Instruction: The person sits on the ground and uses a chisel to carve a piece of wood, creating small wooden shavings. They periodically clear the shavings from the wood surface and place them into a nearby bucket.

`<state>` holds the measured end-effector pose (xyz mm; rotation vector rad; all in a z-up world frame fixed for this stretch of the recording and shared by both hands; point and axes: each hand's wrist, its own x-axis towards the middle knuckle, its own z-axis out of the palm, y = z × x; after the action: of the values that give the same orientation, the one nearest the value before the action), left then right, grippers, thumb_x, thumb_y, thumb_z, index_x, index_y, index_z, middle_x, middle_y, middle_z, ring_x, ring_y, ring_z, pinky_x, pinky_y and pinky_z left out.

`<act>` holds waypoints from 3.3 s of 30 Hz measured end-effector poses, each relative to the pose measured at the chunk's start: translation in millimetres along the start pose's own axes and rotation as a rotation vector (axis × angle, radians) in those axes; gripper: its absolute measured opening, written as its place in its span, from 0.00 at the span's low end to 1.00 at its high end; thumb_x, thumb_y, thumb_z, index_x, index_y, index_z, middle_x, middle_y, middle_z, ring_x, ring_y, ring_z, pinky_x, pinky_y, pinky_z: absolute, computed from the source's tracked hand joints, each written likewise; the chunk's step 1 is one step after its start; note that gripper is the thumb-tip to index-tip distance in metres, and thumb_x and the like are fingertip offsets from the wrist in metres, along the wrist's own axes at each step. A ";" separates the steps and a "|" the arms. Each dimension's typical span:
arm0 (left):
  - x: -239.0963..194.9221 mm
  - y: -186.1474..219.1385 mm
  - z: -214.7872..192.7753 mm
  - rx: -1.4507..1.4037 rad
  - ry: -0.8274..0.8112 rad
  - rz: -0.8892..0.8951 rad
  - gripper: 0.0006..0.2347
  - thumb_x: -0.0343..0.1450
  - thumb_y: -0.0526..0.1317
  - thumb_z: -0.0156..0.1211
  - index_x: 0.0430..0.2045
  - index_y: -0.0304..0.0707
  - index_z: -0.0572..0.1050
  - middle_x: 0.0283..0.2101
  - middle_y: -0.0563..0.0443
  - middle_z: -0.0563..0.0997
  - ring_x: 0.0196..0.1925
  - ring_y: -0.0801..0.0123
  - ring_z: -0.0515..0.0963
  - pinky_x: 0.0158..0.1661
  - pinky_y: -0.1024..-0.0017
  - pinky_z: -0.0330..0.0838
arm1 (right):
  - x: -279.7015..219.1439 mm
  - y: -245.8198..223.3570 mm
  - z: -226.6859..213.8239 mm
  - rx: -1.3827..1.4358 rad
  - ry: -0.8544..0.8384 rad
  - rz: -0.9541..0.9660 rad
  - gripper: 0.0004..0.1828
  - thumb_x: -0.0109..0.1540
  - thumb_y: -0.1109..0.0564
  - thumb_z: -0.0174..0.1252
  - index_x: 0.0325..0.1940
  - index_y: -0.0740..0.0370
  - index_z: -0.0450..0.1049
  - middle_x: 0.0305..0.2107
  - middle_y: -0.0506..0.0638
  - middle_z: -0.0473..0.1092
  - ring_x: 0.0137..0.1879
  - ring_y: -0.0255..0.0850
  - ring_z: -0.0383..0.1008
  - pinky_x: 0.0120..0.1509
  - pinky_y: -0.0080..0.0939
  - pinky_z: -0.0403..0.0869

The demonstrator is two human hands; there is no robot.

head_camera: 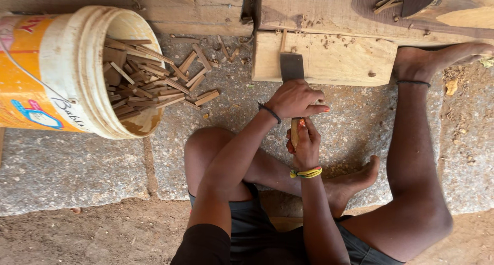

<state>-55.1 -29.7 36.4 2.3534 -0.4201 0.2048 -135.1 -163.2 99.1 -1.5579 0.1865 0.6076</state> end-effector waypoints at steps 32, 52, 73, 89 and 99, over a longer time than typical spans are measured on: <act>-1.4 -32.2 12.0 -0.102 -0.008 -0.057 0.22 0.72 0.63 0.52 0.29 0.48 0.85 0.20 0.54 0.80 0.23 0.68 0.78 0.35 0.64 0.76 | 2.4 20.5 25.8 -0.410 0.083 -0.227 0.25 0.72 0.56 0.44 0.72 0.68 0.64 0.17 0.45 0.65 0.16 0.28 0.60 0.16 0.34 0.60; 41.2 -73.0 -6.8 -0.008 -0.067 -0.105 0.24 0.72 0.65 0.52 0.16 0.46 0.77 0.15 0.54 0.75 0.17 0.68 0.75 0.29 0.66 0.74 | 59.1 8.9 43.1 -0.315 0.134 -0.068 0.27 0.70 0.53 0.41 0.75 0.60 0.60 0.18 0.46 0.67 0.17 0.29 0.60 0.16 0.31 0.62; 5.3 15.3 4.2 -0.069 0.164 0.148 0.21 0.72 0.62 0.52 0.22 0.49 0.83 0.17 0.54 0.79 0.26 0.66 0.78 0.45 0.66 0.70 | -16.5 -1.0 -25.5 -0.162 0.041 -0.040 0.27 0.70 0.54 0.43 0.74 0.61 0.62 0.22 0.49 0.68 0.18 0.30 0.62 0.19 0.32 0.61; 12.0 -1.5 -17.5 -0.035 -0.053 -0.134 0.22 0.73 0.61 0.51 0.21 0.49 0.84 0.13 0.51 0.77 0.18 0.63 0.78 0.40 0.62 0.74 | 2.6 -2.0 -8.3 0.024 -0.024 0.031 0.27 0.71 0.52 0.40 0.75 0.60 0.61 0.22 0.50 0.68 0.15 0.30 0.57 0.16 0.31 0.56; 12.3 -9.4 -14.6 -0.014 -0.028 -0.117 0.25 0.73 0.64 0.49 0.17 0.46 0.82 0.14 0.51 0.78 0.18 0.65 0.79 0.36 0.62 0.76 | 0.5 0.4 2.8 -0.032 0.025 0.009 0.28 0.70 0.54 0.40 0.75 0.59 0.61 0.22 0.51 0.68 0.16 0.31 0.59 0.17 0.32 0.58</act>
<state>-40.6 -16.1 44.3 2.3612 -0.2952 0.1140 -135.6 -160.4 98.5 -1.5965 0.2037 0.6012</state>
